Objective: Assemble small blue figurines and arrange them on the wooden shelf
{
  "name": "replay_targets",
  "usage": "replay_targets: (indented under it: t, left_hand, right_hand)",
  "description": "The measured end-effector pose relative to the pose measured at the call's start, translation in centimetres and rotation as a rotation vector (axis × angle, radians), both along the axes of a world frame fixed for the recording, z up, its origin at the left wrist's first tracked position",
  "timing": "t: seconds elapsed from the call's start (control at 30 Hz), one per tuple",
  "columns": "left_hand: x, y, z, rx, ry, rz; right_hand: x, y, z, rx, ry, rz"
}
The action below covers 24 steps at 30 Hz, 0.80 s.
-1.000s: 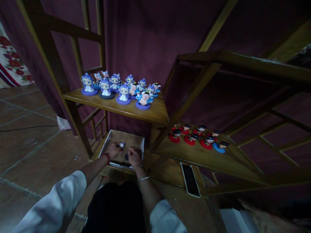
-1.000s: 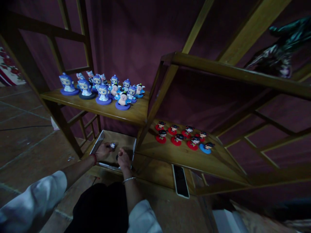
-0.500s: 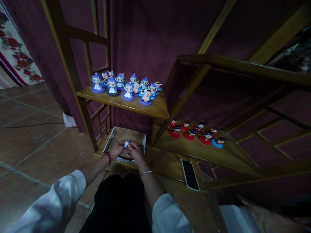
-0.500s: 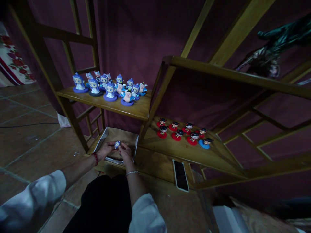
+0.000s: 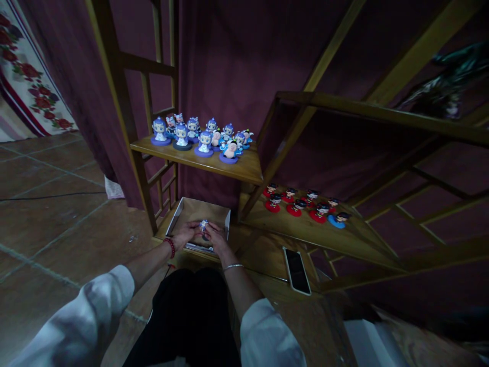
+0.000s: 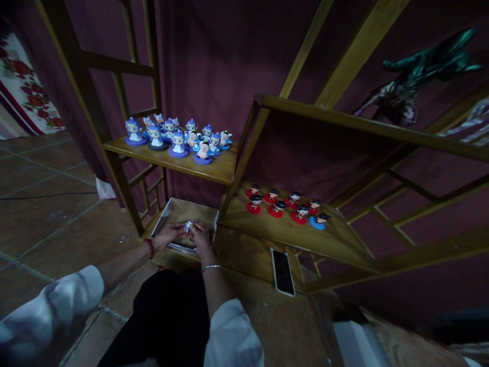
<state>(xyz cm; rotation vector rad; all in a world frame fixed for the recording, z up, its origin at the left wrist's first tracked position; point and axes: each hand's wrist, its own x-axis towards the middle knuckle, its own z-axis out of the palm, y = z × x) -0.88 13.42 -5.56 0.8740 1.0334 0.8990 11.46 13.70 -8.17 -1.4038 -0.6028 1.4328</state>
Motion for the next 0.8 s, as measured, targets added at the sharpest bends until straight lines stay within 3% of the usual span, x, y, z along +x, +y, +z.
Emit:
replay_targets:
  t: [0.8]
  left_hand:
    - [0.1,-0.5,-0.2,-0.024,0.024,0.03]
  right_hand:
    - [0.5,-1.3,1.0,-0.106,0.212,0.035]
